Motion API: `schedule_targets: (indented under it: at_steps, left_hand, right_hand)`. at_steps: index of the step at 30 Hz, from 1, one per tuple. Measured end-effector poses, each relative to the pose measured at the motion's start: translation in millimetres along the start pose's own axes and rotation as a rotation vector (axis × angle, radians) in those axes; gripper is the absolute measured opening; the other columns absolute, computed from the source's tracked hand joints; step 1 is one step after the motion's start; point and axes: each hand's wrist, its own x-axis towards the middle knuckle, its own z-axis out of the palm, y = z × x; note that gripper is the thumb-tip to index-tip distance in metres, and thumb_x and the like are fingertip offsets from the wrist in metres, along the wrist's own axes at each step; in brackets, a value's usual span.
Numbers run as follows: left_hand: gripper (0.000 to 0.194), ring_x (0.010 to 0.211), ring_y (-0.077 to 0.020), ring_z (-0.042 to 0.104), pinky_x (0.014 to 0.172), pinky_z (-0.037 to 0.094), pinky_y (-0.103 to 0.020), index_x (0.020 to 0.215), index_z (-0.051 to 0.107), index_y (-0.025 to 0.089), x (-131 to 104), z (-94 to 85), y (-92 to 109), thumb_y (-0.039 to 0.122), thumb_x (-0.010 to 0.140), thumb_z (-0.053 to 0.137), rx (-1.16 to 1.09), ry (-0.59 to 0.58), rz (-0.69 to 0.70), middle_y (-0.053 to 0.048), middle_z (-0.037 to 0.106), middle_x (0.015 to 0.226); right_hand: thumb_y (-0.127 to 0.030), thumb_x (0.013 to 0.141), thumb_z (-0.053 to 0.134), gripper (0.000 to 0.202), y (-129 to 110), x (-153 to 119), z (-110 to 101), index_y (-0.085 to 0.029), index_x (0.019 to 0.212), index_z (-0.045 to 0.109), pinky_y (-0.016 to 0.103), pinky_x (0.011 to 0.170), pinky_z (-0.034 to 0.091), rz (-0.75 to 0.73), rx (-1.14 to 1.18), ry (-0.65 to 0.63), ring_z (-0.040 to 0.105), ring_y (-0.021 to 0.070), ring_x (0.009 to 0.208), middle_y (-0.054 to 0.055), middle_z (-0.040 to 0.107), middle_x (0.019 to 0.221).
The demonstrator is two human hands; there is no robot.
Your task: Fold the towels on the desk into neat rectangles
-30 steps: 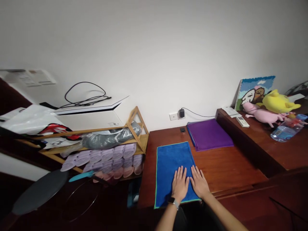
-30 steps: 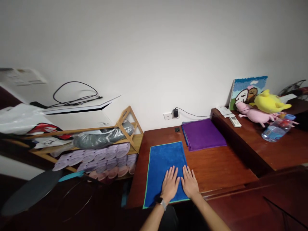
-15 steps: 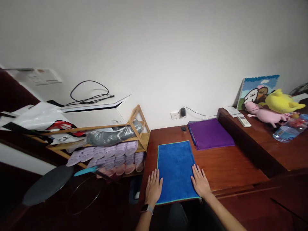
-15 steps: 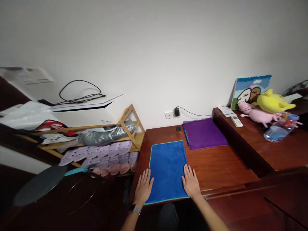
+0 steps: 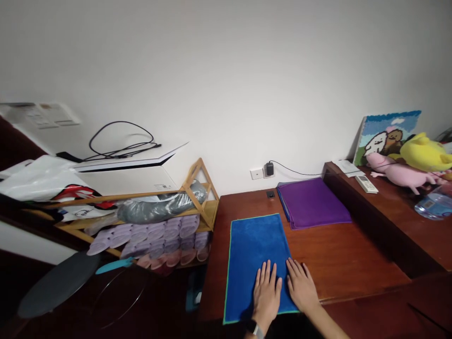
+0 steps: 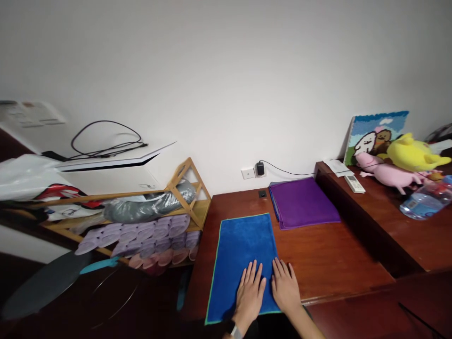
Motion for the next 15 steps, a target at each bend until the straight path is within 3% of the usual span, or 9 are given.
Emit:
schedule_targets:
  at_steps: [3, 6, 8, 11, 15]
  left_hand:
    - [0.058, 0.157, -0.0248, 0.033, 0.126, 0.037, -0.048, 0.167, 0.024, 0.029, 37, -15.1, -11, 0.039, 0.109, 0.029, -0.014, 0.043, 0.038, -0.002, 0.031, 0.171]
    - [0.057, 0.155, -0.0244, 0.036, 0.127, 0.035, -0.048, 0.165, 0.030, 0.026, 96, -22.9, -15, 0.035, 0.109, 0.028, -0.010, 0.063, 0.072, -0.005, 0.037, 0.169]
    - [0.056, 0.154, -0.0244, 0.039, 0.126, 0.036, -0.047, 0.163, 0.037, 0.024, 127, -16.7, -18, 0.033, 0.108, 0.030, 0.007, 0.041, 0.044, -0.007, 0.044, 0.166]
    - [0.055, 0.154, -0.0247, 0.039, 0.126, 0.036, -0.048, 0.161, 0.040, 0.022, 144, 6.6, -27, 0.030, 0.107, 0.034, 0.017, 0.027, 0.020, -0.008, 0.046, 0.165]
    - [0.056, 0.153, -0.0286, 0.041, 0.125, 0.035, -0.053, 0.161, 0.041, 0.019, 148, 35.5, -37, 0.030, 0.106, 0.035, 0.002, 0.106, -0.001, -0.011, 0.049, 0.162]
  right_hand:
    - [-0.036, 0.105, 0.024, 0.061, -10, 59, -23, -0.021, 0.158, 0.048, 0.045, 0.125, 0.030, 0.007, 0.005, 0.037, 0.045, 0.0280, 0.149, 0.007, 0.049, 0.162]
    - [-0.031, 0.103, 0.023, 0.063, -19, 134, -41, -0.014, 0.162, 0.039, 0.043, 0.127, 0.026, 0.010, -0.030, -0.023, 0.032, 0.0265, 0.156, 0.007, 0.036, 0.170]
    - [-0.030, 0.102, 0.027, 0.065, -19, 173, -44, -0.013, 0.164, 0.034, 0.044, 0.129, 0.020, -0.010, -0.064, -0.103, 0.023, 0.0259, 0.160, 0.006, 0.028, 0.172]
    - [-0.035, 0.103, 0.027, 0.067, -11, 203, -33, -0.013, 0.166, 0.027, 0.043, 0.130, 0.013, -0.030, -0.070, -0.160, 0.014, 0.0229, 0.162, 0.005, 0.024, 0.174]
    - [-0.043, 0.105, 0.025, 0.070, 3, 207, -9, -0.014, 0.168, 0.018, 0.040, 0.131, 0.011, -0.019, -0.032, -0.094, 0.008, 0.0200, 0.163, 0.005, 0.016, 0.176]
